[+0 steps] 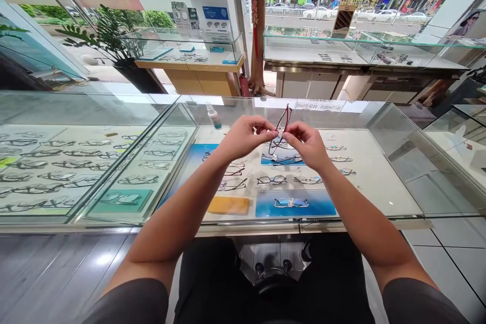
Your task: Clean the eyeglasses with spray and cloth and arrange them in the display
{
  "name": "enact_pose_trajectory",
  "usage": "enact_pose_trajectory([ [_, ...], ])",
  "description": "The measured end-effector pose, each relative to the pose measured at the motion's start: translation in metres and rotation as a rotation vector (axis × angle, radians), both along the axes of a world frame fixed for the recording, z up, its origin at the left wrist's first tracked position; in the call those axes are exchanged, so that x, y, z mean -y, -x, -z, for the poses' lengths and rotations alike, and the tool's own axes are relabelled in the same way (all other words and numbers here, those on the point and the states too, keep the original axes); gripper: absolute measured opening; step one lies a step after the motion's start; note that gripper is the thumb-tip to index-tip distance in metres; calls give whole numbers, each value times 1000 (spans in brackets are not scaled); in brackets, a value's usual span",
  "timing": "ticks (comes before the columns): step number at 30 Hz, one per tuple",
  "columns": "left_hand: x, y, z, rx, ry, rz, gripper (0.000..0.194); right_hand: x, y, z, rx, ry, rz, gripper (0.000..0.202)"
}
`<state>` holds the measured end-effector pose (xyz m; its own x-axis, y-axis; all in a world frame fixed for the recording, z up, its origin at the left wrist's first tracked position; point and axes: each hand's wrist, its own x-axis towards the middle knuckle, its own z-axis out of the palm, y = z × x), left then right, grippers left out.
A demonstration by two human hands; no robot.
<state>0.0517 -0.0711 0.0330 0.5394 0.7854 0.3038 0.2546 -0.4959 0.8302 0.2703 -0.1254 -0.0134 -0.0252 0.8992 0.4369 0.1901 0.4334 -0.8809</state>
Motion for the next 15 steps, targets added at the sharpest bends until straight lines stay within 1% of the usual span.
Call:
enact_pose_trajectory([
  [2, -2, 1, -1, 28, -32, -4, 29, -1, -2, -2, 25, 3, -9, 36],
  [4, -2, 4, -3, 76, -50, -32, 27, 5, 0, -5, 99, -12, 2, 33],
  [6, 2, 12, -5, 129, -51, -65, 27, 24, 13, -4, 277, -48, 12, 35],
  [7, 4, 17, -7, 150, -49, -79, 27, 39, 23, -1, 413, -75, 7, 39],
  [9, 9, 28, -10, 173, -44, -104, 28, 73, 48, 13, 777, -128, -101, 45],
  [11, 14, 40, -14, 185, -44, -126, 29, 107, 72, 34, 1099, -215, -140, 46],
  [13, 16, 49, -16, 210, -51, -145, 28, 127, 87, 53, 1284, -244, -106, 30],
  [15, 16, 55, -17, 241, -60, -161, 27, 133, 91, 65, 1364, -251, -73, 23],
])
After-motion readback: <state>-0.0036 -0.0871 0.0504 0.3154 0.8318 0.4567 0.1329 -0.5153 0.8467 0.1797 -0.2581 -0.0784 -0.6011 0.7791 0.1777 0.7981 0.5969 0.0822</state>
